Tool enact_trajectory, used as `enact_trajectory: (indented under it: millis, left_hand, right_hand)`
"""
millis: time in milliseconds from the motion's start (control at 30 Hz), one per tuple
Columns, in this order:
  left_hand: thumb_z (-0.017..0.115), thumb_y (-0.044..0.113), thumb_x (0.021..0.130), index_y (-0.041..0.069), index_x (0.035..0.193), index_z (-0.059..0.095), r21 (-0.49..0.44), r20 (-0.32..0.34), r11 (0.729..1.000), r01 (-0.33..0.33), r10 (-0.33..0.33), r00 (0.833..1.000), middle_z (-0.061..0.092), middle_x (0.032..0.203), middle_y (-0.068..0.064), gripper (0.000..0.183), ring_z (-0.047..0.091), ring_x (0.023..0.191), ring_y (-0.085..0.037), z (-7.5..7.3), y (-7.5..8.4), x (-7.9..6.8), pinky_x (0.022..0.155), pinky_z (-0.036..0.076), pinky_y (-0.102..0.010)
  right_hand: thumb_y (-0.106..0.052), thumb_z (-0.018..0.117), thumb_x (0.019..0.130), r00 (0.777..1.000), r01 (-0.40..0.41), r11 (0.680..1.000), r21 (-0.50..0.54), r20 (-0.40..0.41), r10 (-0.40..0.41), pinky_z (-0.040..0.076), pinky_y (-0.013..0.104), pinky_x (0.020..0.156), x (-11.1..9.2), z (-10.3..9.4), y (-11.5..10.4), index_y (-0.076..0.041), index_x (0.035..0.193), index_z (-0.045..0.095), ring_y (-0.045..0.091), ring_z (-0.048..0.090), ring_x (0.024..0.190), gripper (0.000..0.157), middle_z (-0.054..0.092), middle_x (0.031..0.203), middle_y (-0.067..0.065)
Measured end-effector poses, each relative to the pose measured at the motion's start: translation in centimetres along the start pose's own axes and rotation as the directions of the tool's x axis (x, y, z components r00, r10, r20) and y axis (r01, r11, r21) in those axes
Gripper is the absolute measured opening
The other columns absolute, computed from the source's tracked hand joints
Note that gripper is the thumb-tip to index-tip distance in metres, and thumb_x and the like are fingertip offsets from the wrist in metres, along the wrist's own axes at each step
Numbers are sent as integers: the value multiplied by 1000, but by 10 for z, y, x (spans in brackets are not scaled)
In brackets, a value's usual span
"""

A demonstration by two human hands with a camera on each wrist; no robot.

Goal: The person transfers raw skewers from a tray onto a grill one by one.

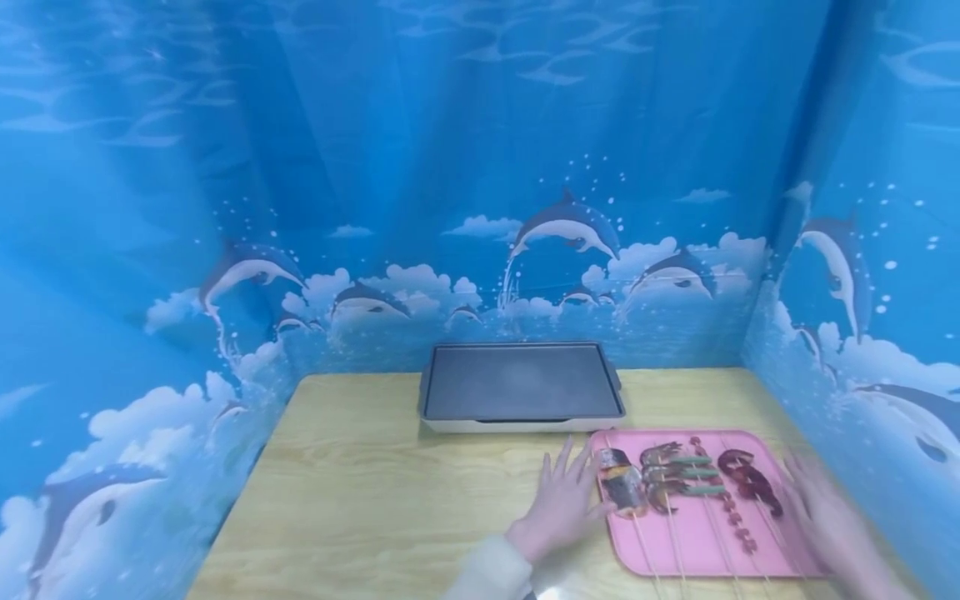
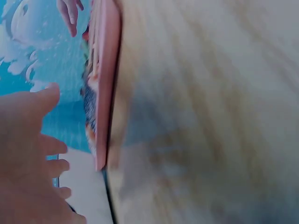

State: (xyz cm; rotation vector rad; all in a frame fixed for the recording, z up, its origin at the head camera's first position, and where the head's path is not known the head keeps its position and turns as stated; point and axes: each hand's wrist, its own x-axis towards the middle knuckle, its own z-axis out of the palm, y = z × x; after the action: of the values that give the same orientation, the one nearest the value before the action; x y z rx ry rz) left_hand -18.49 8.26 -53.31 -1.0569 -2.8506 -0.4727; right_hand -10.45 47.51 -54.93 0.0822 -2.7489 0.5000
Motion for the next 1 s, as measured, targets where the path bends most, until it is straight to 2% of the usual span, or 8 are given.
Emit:
enact_trajectory:
  millis: [133,200,333,433,600,733,900,1000]
  left_hand:
    - [47,62,100,12,158,33,19,83,1000,2,-4,997,32,164,-6,78,25,152,-34,12,6,-3,117,30,-63]
    - [46,64,99,12,159,31,28,116,1000,10,-13,993,28,166,-4,81,23,153,-31,18,7,-3,118,28,-62]
    - [49,66,97,12,160,30,53,155,999,10,-19,988,22,168,-3,85,21,154,-28,26,7,-4,119,28,-60]
    - [49,66,96,12,160,30,55,181,998,12,-22,983,20,169,-3,86,19,155,-28,22,9,-5,120,27,-60]
    - [50,65,96,11,160,30,45,197,999,16,-24,980,21,169,-4,85,20,154,-28,12,10,-7,119,28,-60]
    - [52,65,96,10,159,32,41,193,999,16,-24,981,21,168,-5,86,22,154,-30,7,8,-10,119,29,-61]
    - [55,64,95,10,158,33,17,193,1000,22,-24,981,21,168,-5,86,21,154,-32,5,3,-13,119,27,-62]
    - [54,65,94,11,159,32,14,191,1000,21,-23,981,20,169,-4,87,20,154,-32,6,-1,-16,119,27,-62]
  right_hand:
    - [-17,32,111,991,-85,996,8,106,83,-17,52,121,-8,3,10,17,151,16,59,2,146,55,15,152,45]
    - [-19,28,112,978,-127,992,20,170,122,-14,59,119,-9,2,11,20,150,15,63,3,142,56,14,149,48]
    - [-22,26,112,946,-185,982,22,276,172,5,77,110,-9,-1,11,21,148,16,69,7,136,57,17,142,52]
    - [-24,27,112,930,-200,980,-9,312,193,17,81,102,-7,-2,12,21,147,18,71,14,132,58,19,139,54]
    - [-27,29,112,927,-199,979,-50,316,204,24,82,98,-5,-4,11,20,146,25,73,25,123,57,20,137,55]
    - [-28,30,112,930,-191,981,-44,312,196,23,83,98,-3,-4,6,20,145,28,72,25,125,58,22,138,54]
    - [-26,33,111,942,-165,985,-42,288,171,24,83,97,-5,-1,1,19,145,29,72,28,124,56,25,137,54]
    - [-28,33,112,937,-172,984,-39,301,175,25,83,97,-6,0,-3,18,147,27,72,28,124,58,23,138,54]
